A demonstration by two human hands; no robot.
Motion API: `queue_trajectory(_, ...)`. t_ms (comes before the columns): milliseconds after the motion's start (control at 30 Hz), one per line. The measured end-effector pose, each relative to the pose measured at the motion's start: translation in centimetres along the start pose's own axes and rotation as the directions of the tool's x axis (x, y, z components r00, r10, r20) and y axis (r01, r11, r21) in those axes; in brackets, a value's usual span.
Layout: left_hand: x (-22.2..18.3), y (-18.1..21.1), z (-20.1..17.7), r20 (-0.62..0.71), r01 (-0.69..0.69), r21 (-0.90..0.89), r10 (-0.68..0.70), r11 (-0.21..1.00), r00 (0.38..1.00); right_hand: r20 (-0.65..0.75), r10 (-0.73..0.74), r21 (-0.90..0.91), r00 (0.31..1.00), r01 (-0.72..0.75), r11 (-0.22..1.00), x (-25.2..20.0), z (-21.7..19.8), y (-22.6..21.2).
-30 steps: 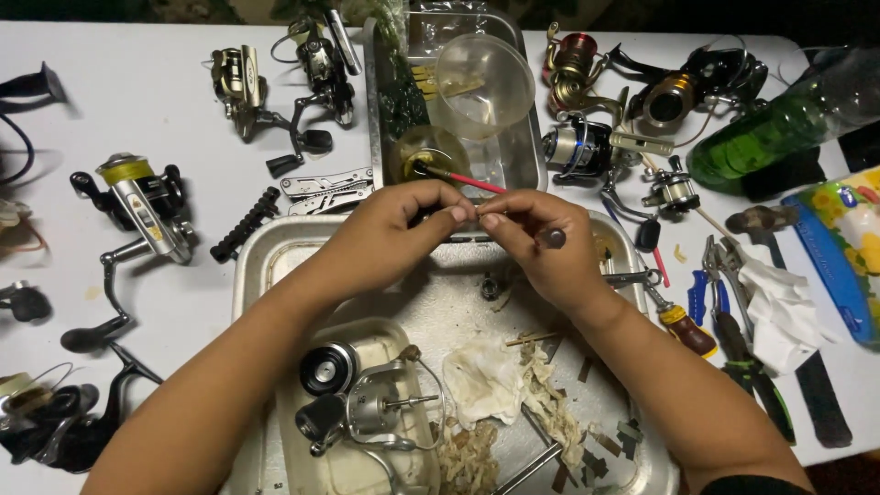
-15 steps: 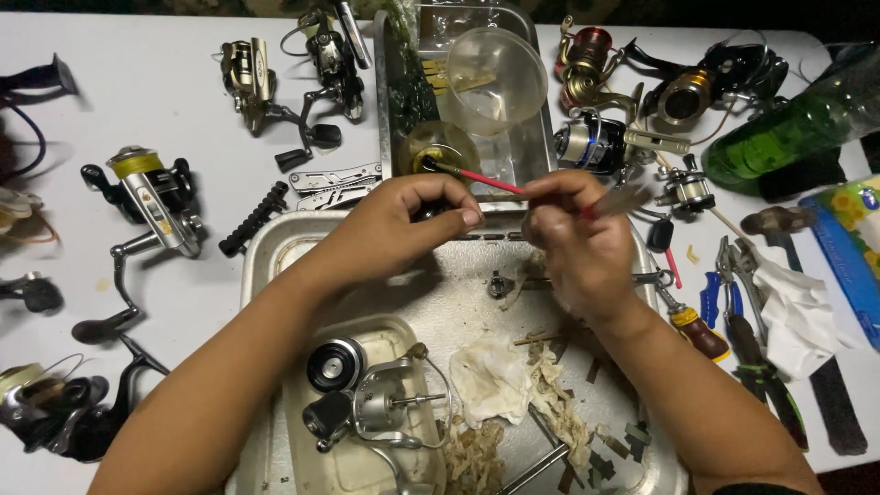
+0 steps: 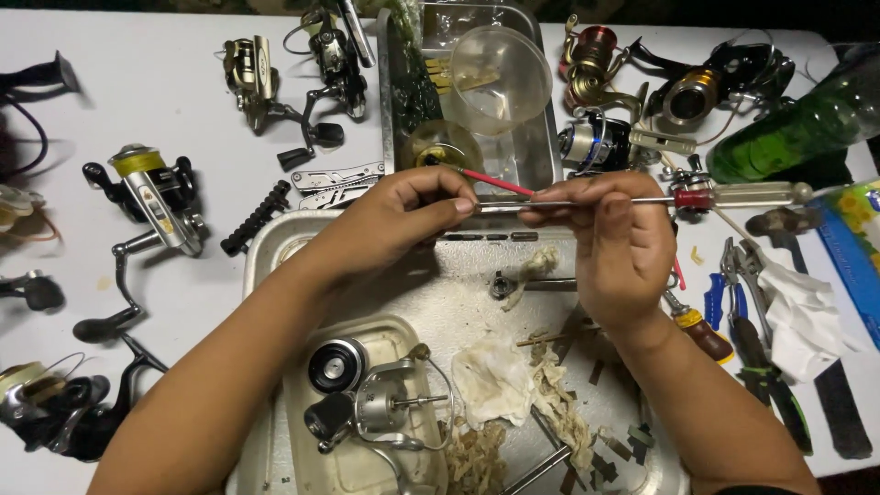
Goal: Reassembling the internal components of a fishing reel on a workbench using a screwdriver for alignment.
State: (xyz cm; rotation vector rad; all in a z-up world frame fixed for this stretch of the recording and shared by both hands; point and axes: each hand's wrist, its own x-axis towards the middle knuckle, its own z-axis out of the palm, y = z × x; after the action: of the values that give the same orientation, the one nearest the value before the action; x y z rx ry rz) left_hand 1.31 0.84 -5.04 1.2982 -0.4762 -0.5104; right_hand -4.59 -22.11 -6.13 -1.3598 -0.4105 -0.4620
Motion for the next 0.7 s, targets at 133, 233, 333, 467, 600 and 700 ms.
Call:
queue_trajectory(133, 0.1, -0.3, 0.1, -0.015, -0.006, -0.02, 0.006, 1.0, 1.0, 0.024, -0.043, -0.05, 0.999, 0.044, 0.998, -0.1, -0.4, 0.5)
queue_trajectory(233, 0.1, -0.4, 0.1, -0.02, 0.002, -0.015, -0.002, 1.0, 1.0, 0.02, -0.04, -0.068, 0.999, 0.042, 0.997, -0.1, -0.3, 0.4)
queue_trajectory(333, 0.1, -0.2, 0.2, -0.017, 0.0, -0.013, 0.0, 1.0, 1.0, 0.057, -0.067, -0.096, 0.996, 0.072, 0.993, -0.1, -0.2, 0.3)
queue_trajectory(467, 0.0, 0.1, 0.3, -0.02, -0.026, 0.015, 0.027, 1.0, 0.999, 0.115, -0.156, -0.181, 0.981, 0.175, 0.968, -0.3, -0.8, 0.7)
queue_trajectory(600, -0.2, 0.6, 0.1, -0.011, -0.043, 0.115, 0.045, 0.992, 0.999, 0.211, -0.24, -0.374, 0.948, 0.305, 0.876, -0.4, -0.5, 0.0)
queue_trajectory(700, -0.3, 0.6, 0.0, -0.005, -0.087, 0.173, 0.089, 0.981, 0.996, 0.242, -0.267, -0.361, 0.933, 0.342, 0.868, -0.3, -0.2, -0.3)
